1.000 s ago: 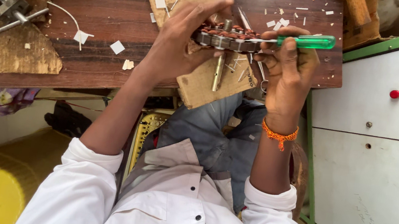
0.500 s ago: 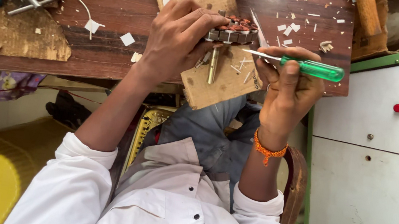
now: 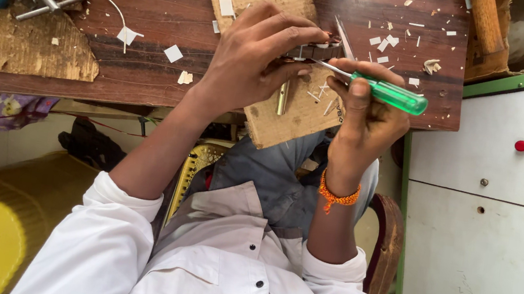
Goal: The person inserts small white insulating pieces into slots on a copper-wound stator core, then uses a green-handled screwdriver to press and adjust the pieces. They later use scissors to trim a white strip and continue inserting pieces into the stator.
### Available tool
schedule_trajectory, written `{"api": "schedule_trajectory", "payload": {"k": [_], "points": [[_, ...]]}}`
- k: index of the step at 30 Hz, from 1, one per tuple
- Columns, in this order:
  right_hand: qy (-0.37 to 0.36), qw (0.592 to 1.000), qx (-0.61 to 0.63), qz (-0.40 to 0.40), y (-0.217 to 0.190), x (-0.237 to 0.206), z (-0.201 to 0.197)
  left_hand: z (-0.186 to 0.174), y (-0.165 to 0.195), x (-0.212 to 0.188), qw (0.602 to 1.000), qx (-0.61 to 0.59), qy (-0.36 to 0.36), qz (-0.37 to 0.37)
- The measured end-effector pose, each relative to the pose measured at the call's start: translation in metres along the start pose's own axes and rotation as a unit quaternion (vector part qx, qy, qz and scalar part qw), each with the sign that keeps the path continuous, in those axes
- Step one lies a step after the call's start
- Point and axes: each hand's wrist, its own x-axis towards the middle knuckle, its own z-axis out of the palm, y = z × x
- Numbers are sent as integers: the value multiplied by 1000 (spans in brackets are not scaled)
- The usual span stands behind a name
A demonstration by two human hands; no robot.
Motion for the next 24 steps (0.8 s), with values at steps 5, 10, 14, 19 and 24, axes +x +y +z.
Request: {"api": "schedule_trajectory", "payload": {"k": [5,10,14,19,24], "points": [[-14,998,-53,-26,2,-7,5,1,-1,-1,1000,-6,-15,9],[-7,997,-51,-51,15,-20,7,3,2,1,1000,-2,-6,-5],[-2,998,-29,-60,23,-26,6,5,6,4,1000,17,-14,-2],[-3,1000,14,-15,24,-19,-4,4,4,6,1000,21,-18,6],[-25,996,-57,-65,27,-26,1,4,2,3,1000,9,-17,4]]}}
